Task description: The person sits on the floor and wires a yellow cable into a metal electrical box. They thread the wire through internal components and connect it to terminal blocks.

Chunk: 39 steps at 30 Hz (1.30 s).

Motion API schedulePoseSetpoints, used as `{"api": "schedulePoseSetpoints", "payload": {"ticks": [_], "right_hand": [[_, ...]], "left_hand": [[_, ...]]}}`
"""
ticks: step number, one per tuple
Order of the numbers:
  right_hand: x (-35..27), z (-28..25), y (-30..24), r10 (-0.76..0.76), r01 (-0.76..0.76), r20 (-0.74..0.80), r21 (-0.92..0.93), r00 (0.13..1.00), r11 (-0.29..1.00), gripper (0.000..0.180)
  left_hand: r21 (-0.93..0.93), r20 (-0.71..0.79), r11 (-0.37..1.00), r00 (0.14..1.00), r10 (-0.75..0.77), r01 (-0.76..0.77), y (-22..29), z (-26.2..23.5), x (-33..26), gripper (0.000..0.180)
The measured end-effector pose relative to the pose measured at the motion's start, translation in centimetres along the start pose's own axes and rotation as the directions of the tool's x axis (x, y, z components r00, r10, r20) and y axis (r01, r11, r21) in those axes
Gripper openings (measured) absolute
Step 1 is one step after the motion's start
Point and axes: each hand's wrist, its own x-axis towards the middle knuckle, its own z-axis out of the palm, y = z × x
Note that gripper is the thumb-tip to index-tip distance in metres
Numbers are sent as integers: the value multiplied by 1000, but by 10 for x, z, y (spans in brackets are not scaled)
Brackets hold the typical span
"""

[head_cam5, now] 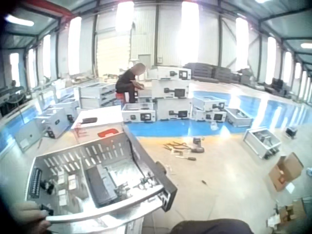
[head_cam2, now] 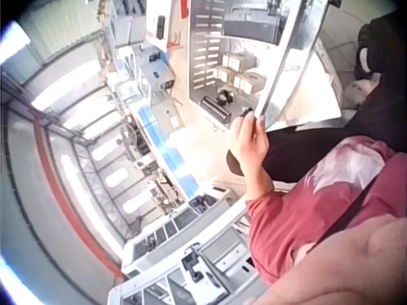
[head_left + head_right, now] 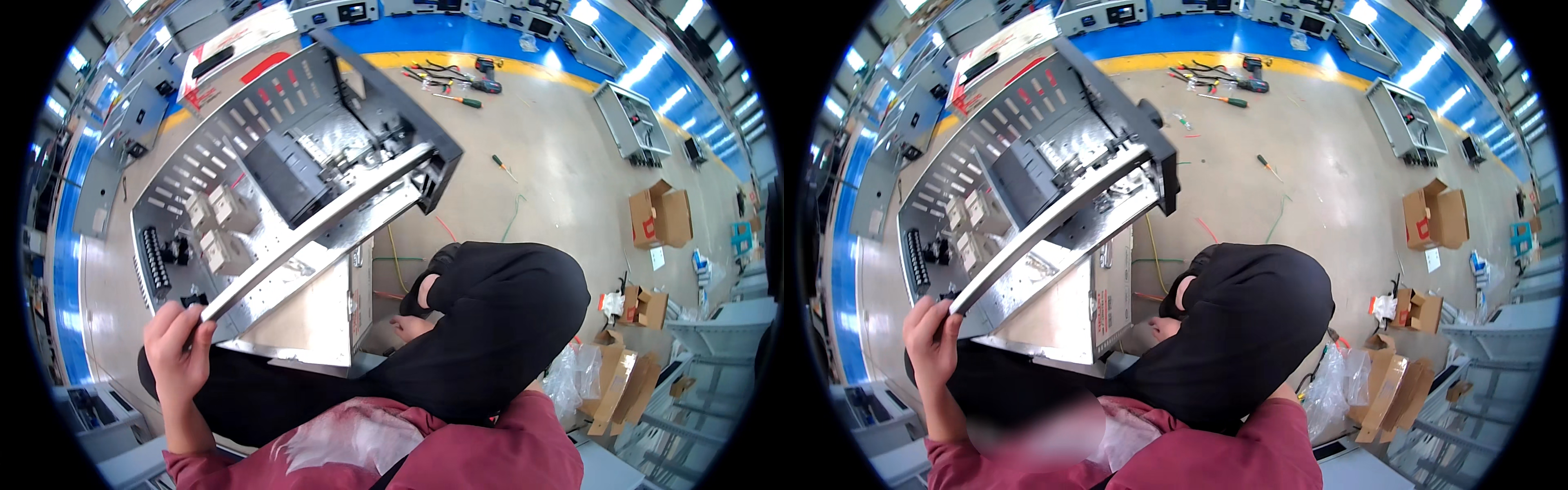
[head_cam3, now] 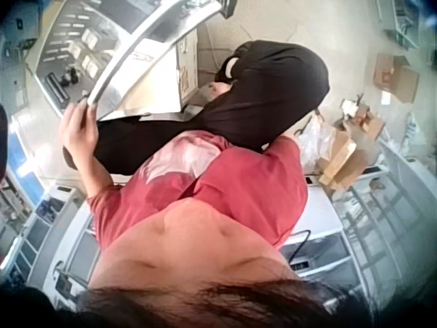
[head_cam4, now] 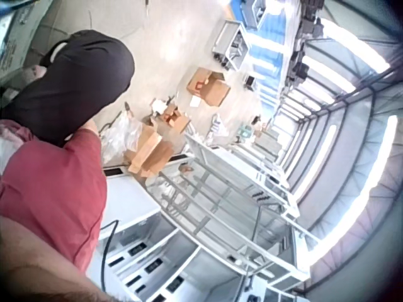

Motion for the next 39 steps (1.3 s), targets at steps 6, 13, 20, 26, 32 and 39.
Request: {"api": "schedulePoseSetpoints", "payload": {"ticks": [6,13,20,26,32,39], "right_hand": [[42,1,-14,-237,36,-317,-529,918,848,29],[83,-19,33,96,-382,-539,-449,837,808,19],[36,-61,34,-10,7,-423,-8,906,1000,24],[-32,-72,19,37,23,-557,99,830,995,29],[-161,-114,45,105,-76,-491,78,865,994,30],[-354,-295,-43,624,-641,-169,-74,763,764,35]], "left_hand": [[-75,0,997,1000,-22,22,-6,0,-4,22],[-17,21,996,996,-83,83,-7,-1,-5,36],[22,17,990,990,-138,138,-6,-4,-14,45],[50,22,991,991,-129,127,0,-3,-9,46],[-60,56,998,998,36,-33,-5,-5,9,31],[-281,147,959,985,86,-42,-14,-13,20,13]]}}
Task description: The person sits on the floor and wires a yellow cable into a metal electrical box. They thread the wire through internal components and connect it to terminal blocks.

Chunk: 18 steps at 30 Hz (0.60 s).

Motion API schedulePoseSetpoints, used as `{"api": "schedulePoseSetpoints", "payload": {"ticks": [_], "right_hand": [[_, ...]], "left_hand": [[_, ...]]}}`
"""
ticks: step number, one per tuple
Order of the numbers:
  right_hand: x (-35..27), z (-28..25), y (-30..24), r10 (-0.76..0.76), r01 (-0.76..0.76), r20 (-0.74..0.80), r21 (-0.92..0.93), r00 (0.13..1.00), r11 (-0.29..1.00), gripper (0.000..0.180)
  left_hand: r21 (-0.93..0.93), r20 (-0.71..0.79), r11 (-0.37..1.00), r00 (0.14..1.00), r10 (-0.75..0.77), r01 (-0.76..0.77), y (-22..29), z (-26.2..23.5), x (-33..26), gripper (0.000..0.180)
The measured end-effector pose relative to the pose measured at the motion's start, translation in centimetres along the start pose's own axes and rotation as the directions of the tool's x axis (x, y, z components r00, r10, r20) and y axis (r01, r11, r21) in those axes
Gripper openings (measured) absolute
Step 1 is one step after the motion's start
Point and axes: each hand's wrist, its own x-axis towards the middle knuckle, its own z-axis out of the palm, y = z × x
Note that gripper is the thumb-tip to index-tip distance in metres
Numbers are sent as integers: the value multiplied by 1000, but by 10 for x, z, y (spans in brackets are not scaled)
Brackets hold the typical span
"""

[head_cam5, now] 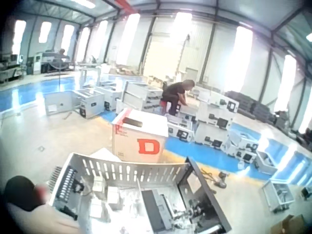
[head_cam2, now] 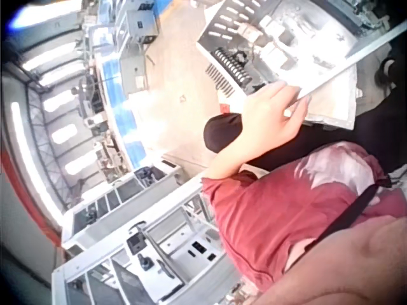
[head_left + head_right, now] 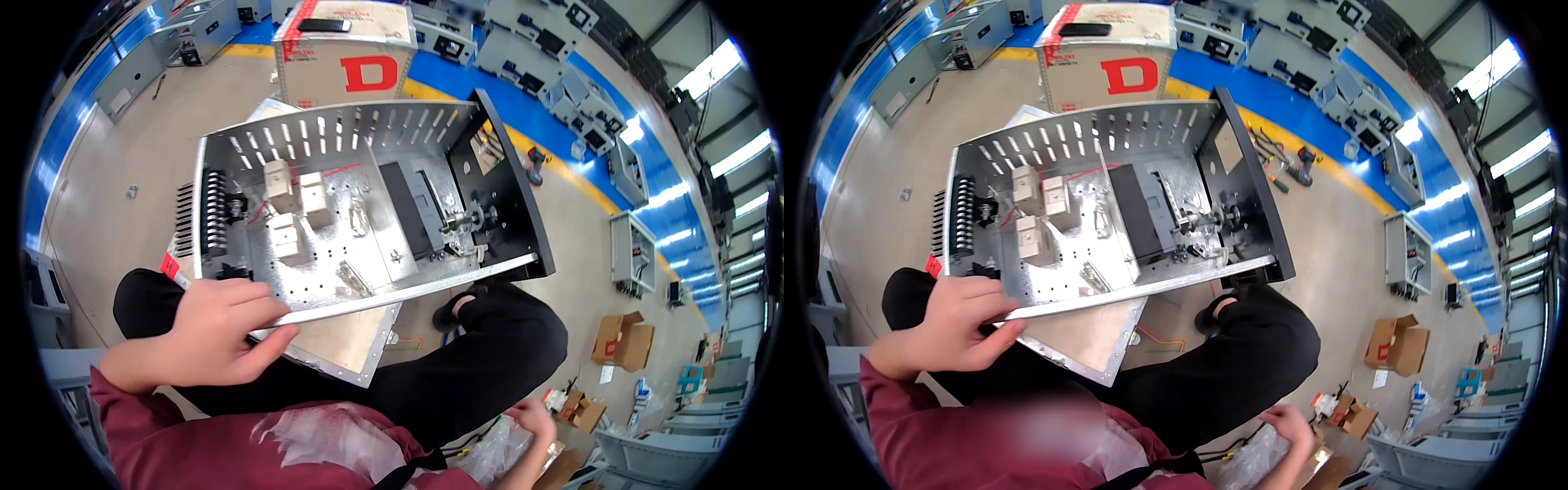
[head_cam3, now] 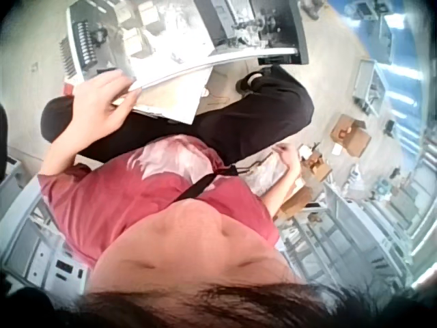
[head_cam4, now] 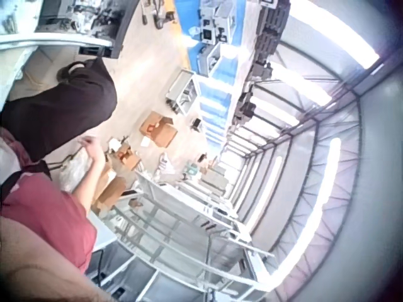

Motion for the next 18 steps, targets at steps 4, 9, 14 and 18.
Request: {"api": "schedulePoseSetpoints", "payload": {"ticks": [4,9,14,18], "right_hand": [[-165,-99,-22,208,-297,-583,-60,785,953,28],[-288,-133,-128,-173,388,-975,-106,141,915,10],[-268,-154,-290,-661,649,-749,-480,47,591,4],[-220,-184,-402,-902,725,-425,-598,77,343,5]], "left_hand": [[2,-29,1000,999,13,-13,-6,6,-8,17],[-118,-86,993,996,12,-23,-5,1,-16,32],[206,-633,943,700,331,-260,5,-38,-7,84],[421,-399,863,796,454,-281,1,-63,21,68]]}}
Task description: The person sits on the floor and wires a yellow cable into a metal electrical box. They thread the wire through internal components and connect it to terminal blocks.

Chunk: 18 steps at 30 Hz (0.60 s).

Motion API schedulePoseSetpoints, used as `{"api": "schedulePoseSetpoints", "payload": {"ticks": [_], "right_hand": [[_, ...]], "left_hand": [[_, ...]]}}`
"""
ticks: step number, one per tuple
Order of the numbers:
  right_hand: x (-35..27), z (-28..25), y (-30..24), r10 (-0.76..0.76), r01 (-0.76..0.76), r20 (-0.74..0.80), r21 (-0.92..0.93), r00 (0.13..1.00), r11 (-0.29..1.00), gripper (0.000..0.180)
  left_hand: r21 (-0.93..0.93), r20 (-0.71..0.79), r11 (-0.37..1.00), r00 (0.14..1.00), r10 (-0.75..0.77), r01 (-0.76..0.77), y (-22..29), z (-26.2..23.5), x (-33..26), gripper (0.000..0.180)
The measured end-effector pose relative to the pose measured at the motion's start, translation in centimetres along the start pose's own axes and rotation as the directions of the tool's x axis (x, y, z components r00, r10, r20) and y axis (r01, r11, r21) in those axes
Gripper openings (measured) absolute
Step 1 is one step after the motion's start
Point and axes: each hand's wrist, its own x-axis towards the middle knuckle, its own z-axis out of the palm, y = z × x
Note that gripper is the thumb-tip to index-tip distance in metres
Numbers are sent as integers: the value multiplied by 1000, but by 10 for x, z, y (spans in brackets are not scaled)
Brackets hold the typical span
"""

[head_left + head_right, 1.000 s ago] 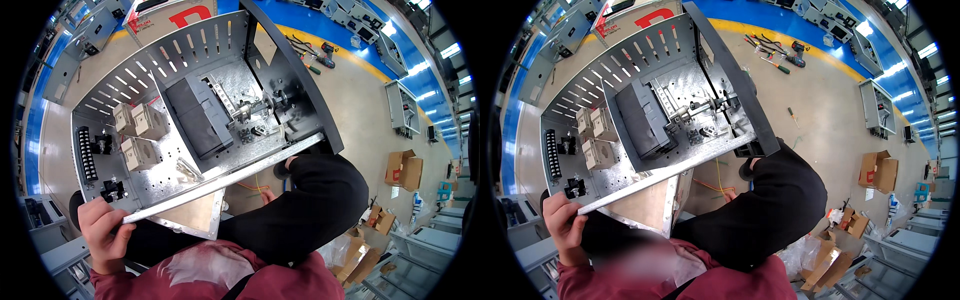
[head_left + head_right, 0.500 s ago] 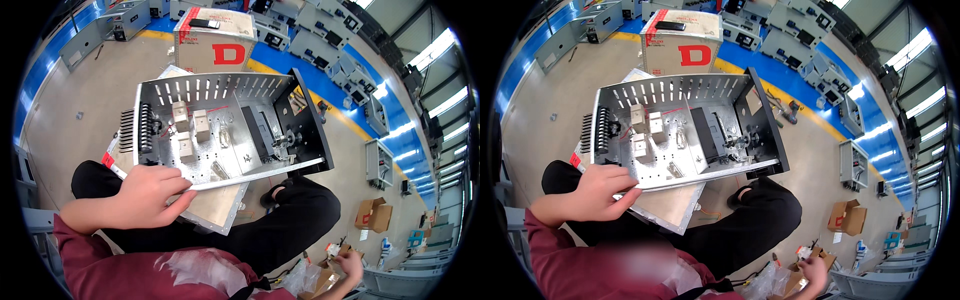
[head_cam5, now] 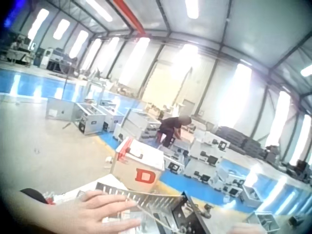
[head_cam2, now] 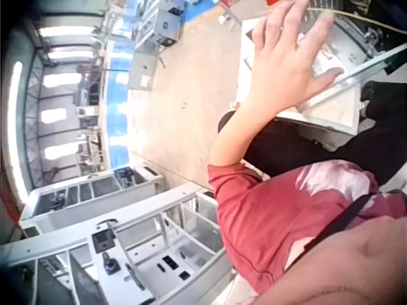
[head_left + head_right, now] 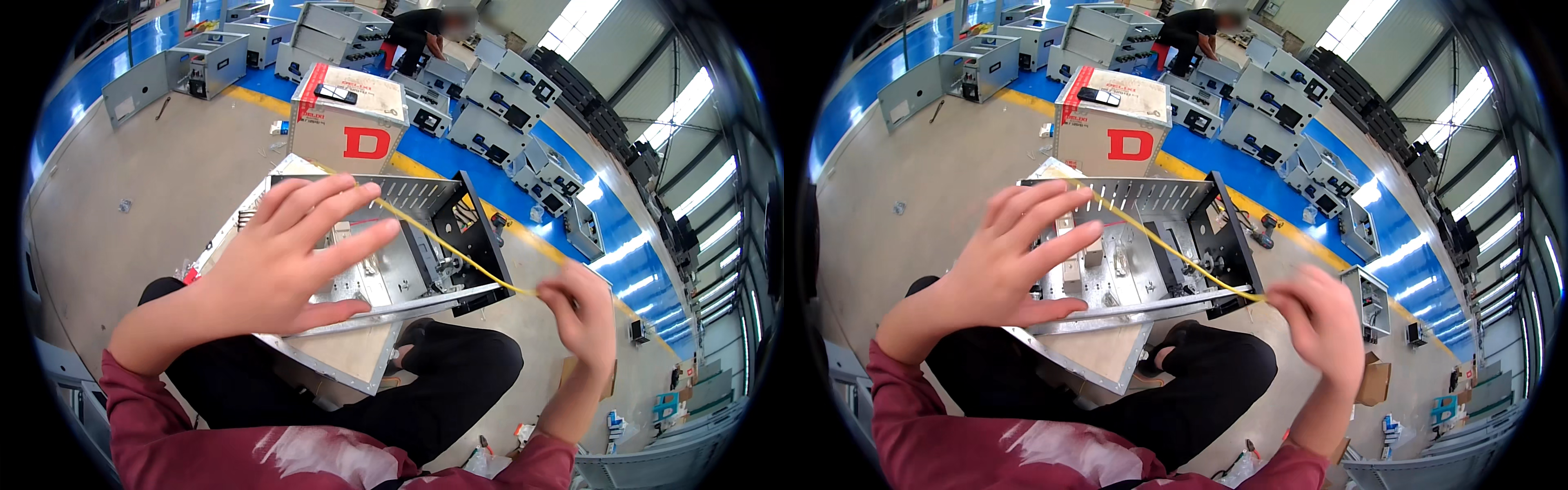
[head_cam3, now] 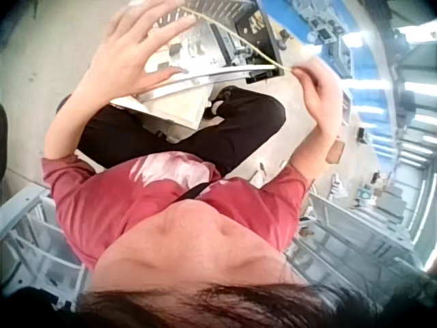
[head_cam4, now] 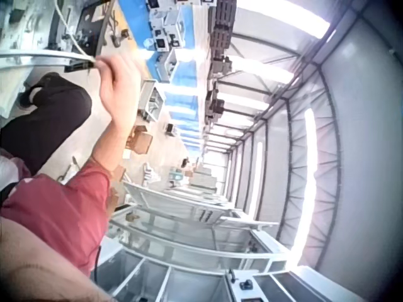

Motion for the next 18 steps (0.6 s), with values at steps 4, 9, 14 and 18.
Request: {"api": "schedulePoseSetpoints", "payload": {"ticks": [4,9,14,18], "right_hand": [[99,41,52,-144,108,186,192,972,975,1],[169,103,111,-23,-39,269,221,963,975,11],[199,154,137,-88,38,247,201,965,979,13],[212,172,150,-11,-115,354,332,935,936,11]], "left_hand": [[11,351,993,930,-112,116,-32,29,20,30],[-19,498,919,801,-332,393,-56,65,7,22],[83,575,887,706,-414,453,-66,79,-11,11],[234,567,935,743,-355,268,-66,73,-9,21]]}}
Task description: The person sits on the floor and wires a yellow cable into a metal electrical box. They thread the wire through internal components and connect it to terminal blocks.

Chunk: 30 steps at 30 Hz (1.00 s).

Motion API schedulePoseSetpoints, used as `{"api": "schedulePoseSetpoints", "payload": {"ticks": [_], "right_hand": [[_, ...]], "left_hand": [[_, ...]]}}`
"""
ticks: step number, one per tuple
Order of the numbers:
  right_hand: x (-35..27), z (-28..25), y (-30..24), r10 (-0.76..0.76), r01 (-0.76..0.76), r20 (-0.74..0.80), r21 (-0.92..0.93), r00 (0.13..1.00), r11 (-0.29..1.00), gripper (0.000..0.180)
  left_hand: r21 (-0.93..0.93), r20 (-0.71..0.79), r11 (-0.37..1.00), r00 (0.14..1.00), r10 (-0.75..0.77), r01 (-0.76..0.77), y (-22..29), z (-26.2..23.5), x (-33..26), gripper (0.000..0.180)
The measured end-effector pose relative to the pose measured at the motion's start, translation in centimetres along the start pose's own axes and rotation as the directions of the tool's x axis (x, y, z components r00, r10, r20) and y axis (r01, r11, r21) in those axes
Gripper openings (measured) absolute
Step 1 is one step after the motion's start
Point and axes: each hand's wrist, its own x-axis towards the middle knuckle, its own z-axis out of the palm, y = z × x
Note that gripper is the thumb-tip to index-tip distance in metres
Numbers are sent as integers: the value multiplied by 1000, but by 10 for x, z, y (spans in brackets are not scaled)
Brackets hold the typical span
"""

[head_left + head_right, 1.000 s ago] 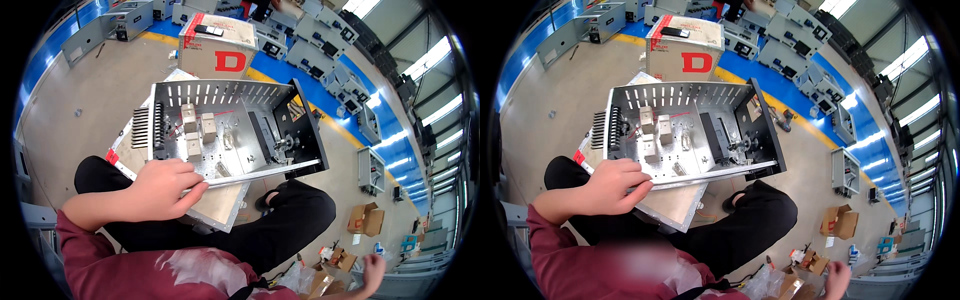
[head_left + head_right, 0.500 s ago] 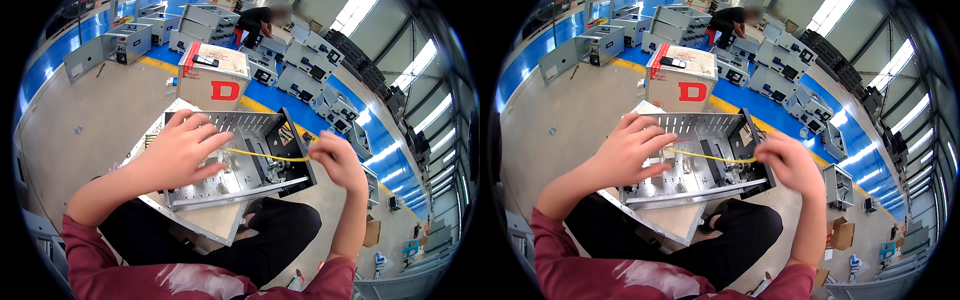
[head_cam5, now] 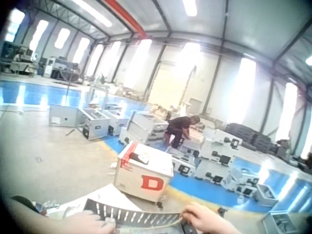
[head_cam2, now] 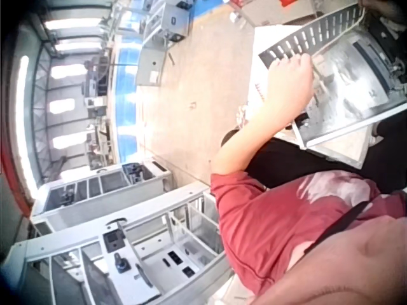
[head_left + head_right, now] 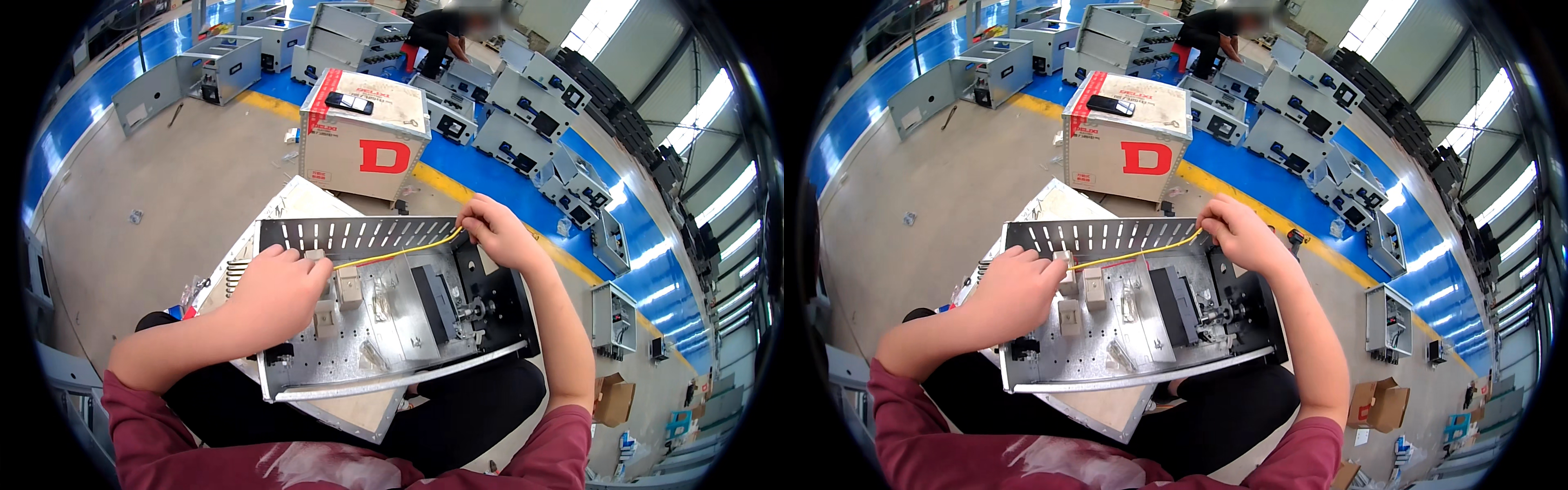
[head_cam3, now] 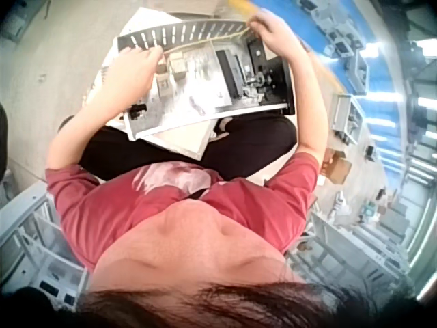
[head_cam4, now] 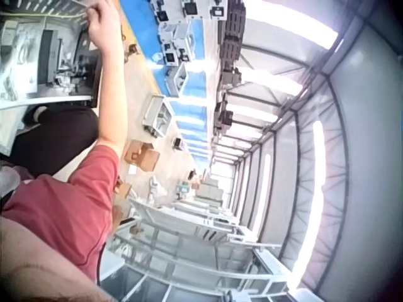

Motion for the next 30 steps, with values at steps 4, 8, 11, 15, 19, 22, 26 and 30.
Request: {"api": "schedulePoseSetpoints", "payload": {"ticks": [4,8,11,15,19,22,26,30], "right_hand": [[8,7,1,-42,38,53,71,998,997,10],[17,15,-19,-125,114,105,111,987,987,11],[28,21,-49,13,-98,252,326,968,940,10],[39,52,-97,-151,82,194,325,969,942,15],[44,82,-120,-369,280,195,373,909,885,15],[44,91,-116,-335,190,257,459,907,868,16],[47,98,-106,-315,147,299,472,901,869,18],[51,99,-103,-276,134,262,455,925,881,20]], "left_hand": [[57,-124,998,992,0,7,-2,-24,-10,20],[103,-40,989,994,-106,110,-12,-50,-19,14],[48,-130,983,977,-171,179,-12,-53,-17,13],[-7,-291,983,940,-179,185,-4,-45,-9,24],[42,-373,998,927,-33,52,-3,-35,-4,27],[89,-425,996,904,44,-6,-5,-25,-2,26],[119,-439,992,894,85,-36,-9,-13,1,30],[140,-434,989,895,105,-48,-18,-13,3,34]]}}
